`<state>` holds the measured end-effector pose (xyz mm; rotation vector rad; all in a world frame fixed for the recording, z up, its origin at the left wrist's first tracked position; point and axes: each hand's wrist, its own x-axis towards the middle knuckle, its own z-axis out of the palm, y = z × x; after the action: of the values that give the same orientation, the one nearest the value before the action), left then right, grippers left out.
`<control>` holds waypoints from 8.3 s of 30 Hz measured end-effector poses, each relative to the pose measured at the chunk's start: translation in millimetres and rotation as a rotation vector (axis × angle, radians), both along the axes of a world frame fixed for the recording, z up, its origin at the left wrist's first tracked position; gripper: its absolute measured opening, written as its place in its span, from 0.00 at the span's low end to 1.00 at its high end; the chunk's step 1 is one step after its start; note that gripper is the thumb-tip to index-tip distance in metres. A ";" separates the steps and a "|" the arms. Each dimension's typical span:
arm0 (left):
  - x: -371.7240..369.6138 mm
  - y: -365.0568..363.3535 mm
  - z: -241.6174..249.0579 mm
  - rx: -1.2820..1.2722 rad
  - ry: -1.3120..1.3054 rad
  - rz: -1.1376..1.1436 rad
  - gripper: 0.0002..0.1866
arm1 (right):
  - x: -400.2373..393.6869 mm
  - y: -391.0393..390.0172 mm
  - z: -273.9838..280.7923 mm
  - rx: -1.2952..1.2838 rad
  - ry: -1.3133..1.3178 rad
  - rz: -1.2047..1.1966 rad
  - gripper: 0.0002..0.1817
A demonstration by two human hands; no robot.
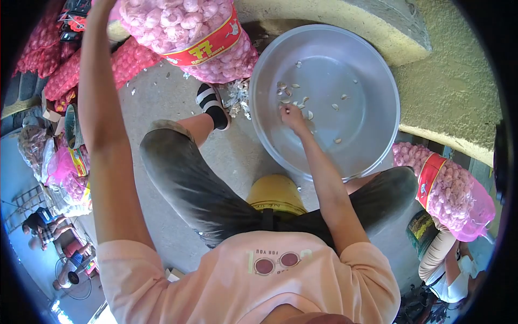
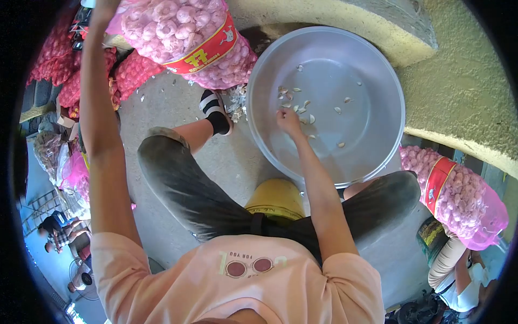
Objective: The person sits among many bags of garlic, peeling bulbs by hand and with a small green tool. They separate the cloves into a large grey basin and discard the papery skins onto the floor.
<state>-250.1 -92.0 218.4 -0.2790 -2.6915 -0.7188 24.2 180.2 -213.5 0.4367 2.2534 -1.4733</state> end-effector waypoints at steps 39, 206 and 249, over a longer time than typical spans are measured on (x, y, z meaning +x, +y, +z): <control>162.5 15.4 -146.3 0.571 -0.696 -0.245 0.31 | -192.4 -82.8 46.2 0.869 0.576 0.738 0.11; 128.1 52.5 -155.1 1.184 -0.338 -0.133 0.25 | -126.0 -89.6 260.8 -1.075 0.383 0.162 0.35; 125.2 51.0 -137.7 1.258 -0.674 -0.120 0.26 | -130.3 -89.0 245.9 -0.657 0.879 0.134 0.24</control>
<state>-125.0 -41.0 80.7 0.1708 -2.1015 -2.6494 -106.1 91.2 32.5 -0.6726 2.0498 -2.4998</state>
